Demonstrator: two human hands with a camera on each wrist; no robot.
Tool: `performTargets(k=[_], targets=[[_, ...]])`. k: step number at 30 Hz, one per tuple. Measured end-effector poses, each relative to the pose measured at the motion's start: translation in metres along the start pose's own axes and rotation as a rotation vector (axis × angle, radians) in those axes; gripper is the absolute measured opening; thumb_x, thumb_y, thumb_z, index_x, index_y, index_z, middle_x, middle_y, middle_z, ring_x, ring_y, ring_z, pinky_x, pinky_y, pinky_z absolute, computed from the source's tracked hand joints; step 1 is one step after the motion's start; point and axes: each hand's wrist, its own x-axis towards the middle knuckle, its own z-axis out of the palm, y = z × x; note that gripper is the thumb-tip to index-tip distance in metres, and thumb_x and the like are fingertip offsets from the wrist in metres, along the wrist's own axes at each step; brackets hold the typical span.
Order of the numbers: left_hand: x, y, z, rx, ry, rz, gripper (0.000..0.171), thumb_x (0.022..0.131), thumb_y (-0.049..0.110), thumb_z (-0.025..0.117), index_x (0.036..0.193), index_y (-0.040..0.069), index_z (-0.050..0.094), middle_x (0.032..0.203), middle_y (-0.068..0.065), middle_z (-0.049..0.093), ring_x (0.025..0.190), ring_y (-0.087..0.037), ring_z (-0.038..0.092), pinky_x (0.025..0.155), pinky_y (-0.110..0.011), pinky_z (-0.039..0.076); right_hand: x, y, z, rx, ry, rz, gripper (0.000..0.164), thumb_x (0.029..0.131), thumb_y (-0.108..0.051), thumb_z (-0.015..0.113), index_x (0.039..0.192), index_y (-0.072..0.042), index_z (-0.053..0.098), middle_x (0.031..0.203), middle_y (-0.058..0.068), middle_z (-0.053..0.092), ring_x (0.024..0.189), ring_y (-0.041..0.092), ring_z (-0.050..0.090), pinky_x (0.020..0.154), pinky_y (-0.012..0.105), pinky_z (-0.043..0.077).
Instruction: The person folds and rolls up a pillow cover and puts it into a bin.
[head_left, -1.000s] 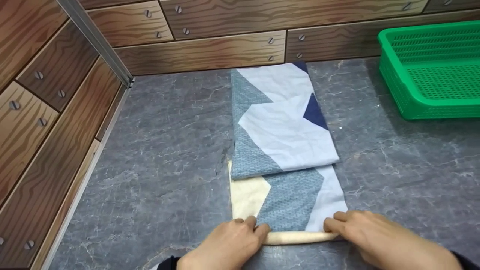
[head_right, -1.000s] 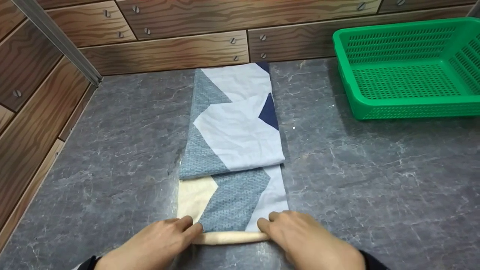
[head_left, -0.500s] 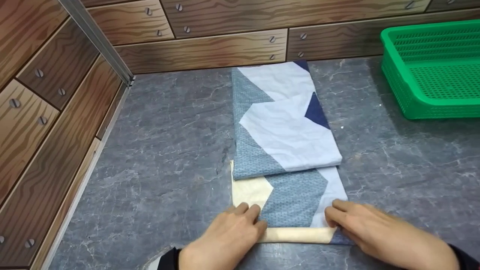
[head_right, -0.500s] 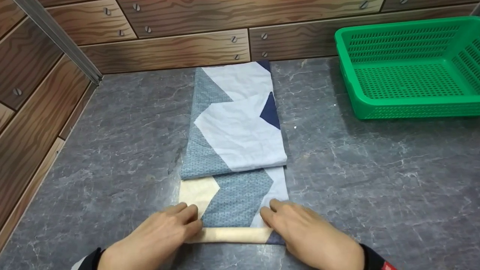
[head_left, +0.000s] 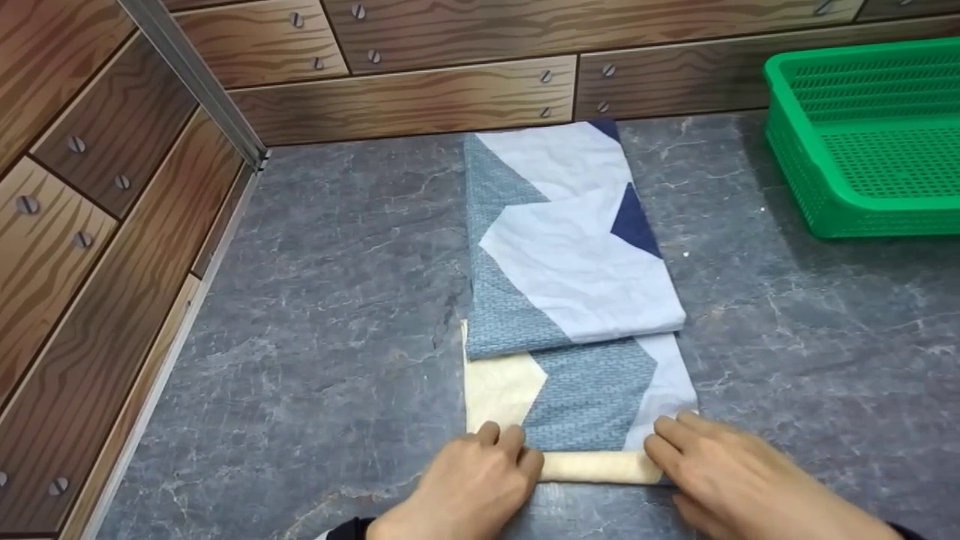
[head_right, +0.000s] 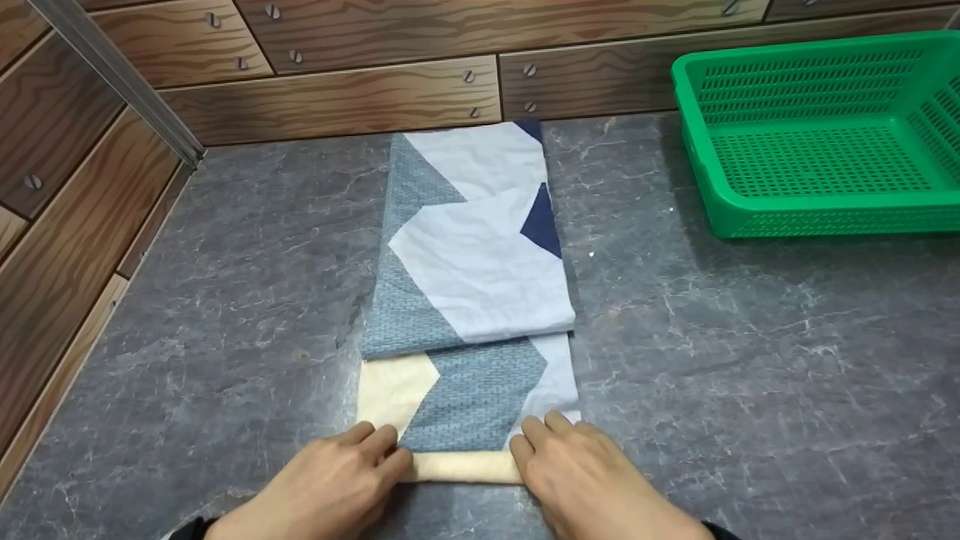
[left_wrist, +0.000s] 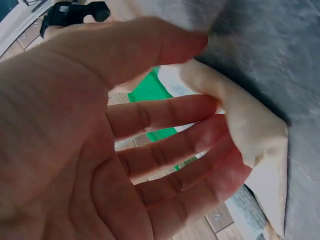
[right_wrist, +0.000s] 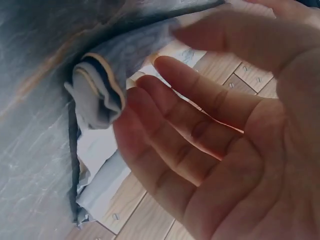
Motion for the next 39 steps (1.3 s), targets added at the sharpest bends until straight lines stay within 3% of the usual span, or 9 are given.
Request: performTargets(k=[6, 13, 16, 22, 27, 31, 35, 39], targets=[[0.002, -0.001, 0.001, 0.025, -0.023, 0.008, 0.014, 0.084, 0.018, 0.076, 0.076, 0.018, 0.064, 0.07, 0.003, 0.048, 0.057, -0.01, 0.044, 0.04, -0.023, 0.034, 0.003, -0.001, 0.009, -0.143, 0.126, -0.072, 0.038, 0.063, 0.001, 0.082, 0.085, -0.015, 0.056, 0.073, -0.007, 0.041, 0.065, 0.009, 0.035, 0.052, 0.024, 0.033], [0.001, -0.002, 0.001, 0.021, 0.036, 0.009, 0.015, 0.089, 0.018, 0.073, 0.083, 0.016, 0.06, 0.069, 0.003, 0.05, 0.054, -0.009, 0.043, 0.038, -0.022, 0.035, 0.003, -0.007, 0.011, -0.157, 0.097, -0.022, 0.036, 0.068, 0.001, 0.082, 0.086, -0.015, 0.055, 0.073, -0.007, 0.04, 0.063, 0.008, 0.034, 0.047, 0.022, 0.029], [0.001, -0.002, 0.0, -0.016, 0.022, -0.007, 0.016, 0.091, 0.017, 0.073, 0.089, 0.014, 0.057, 0.069, 0.003, 0.052, 0.055, -0.009, 0.045, 0.038, -0.022, 0.036, 0.003, -0.007, 0.011, -0.162, 0.098, -0.026, 0.038, 0.066, 0.002, 0.081, 0.087, -0.014, 0.055, 0.073, -0.007, 0.04, 0.063, 0.009, 0.035, 0.047, 0.023, 0.029], [0.003, -0.004, -0.003, -0.105, -0.063, -0.029, 0.015, 0.094, 0.018, 0.071, 0.096, 0.014, 0.057, 0.077, 0.001, 0.052, 0.056, -0.009, 0.043, 0.039, -0.023, 0.032, 0.001, 0.002, 0.0, 0.04, -0.014, 0.004, 0.034, 0.076, 0.003, 0.079, 0.096, -0.017, 0.061, 0.077, -0.012, 0.048, 0.068, 0.003, 0.043, 0.052, 0.025, 0.04], [0.004, -0.006, -0.001, -0.129, -0.05, -0.03, 0.015, 0.094, 0.017, 0.07, 0.098, 0.014, 0.055, 0.082, 0.001, 0.05, 0.056, -0.009, 0.042, 0.039, -0.023, 0.03, 0.0, 0.011, -0.009, 0.27, -0.152, 0.07, 0.041, 0.084, 0.012, 0.075, 0.106, -0.021, 0.064, 0.085, -0.014, 0.058, 0.071, -0.002, 0.051, 0.055, 0.024, 0.046], [0.005, -0.007, 0.0, -0.141, -0.025, -0.01, 0.018, 0.09, 0.019, 0.073, 0.096, 0.014, 0.057, 0.083, 0.002, 0.05, 0.063, -0.01, 0.045, 0.043, -0.022, 0.033, -0.002, 0.016, -0.011, 0.367, -0.178, 0.087, 0.051, 0.084, 0.017, 0.072, 0.115, -0.023, 0.063, 0.098, -0.011, 0.066, 0.077, -0.002, 0.055, 0.058, 0.026, 0.049], [0.005, -0.007, 0.0, -0.094, 0.005, 0.029, 0.014, 0.087, 0.022, 0.075, 0.09, 0.018, 0.062, 0.083, 0.004, 0.053, 0.069, -0.011, 0.046, 0.052, -0.022, 0.033, -0.006, 0.018, -0.01, 0.336, -0.098, 0.058, 0.053, 0.085, 0.017, 0.07, 0.119, -0.022, 0.06, 0.103, -0.011, 0.064, 0.079, -0.002, 0.052, 0.061, 0.026, 0.05], [0.004, -0.005, 0.0, -0.013, 0.054, 0.068, 0.014, 0.085, 0.024, 0.074, 0.079, 0.02, 0.063, 0.077, 0.006, 0.055, 0.065, -0.011, 0.046, 0.052, -0.024, 0.028, -0.009, 0.016, -0.005, 0.14, 0.077, 0.027, 0.053, 0.075, 0.016, 0.075, 0.111, -0.019, 0.06, 0.096, -0.011, 0.056, 0.076, 0.002, 0.049, 0.06, 0.027, 0.048]])
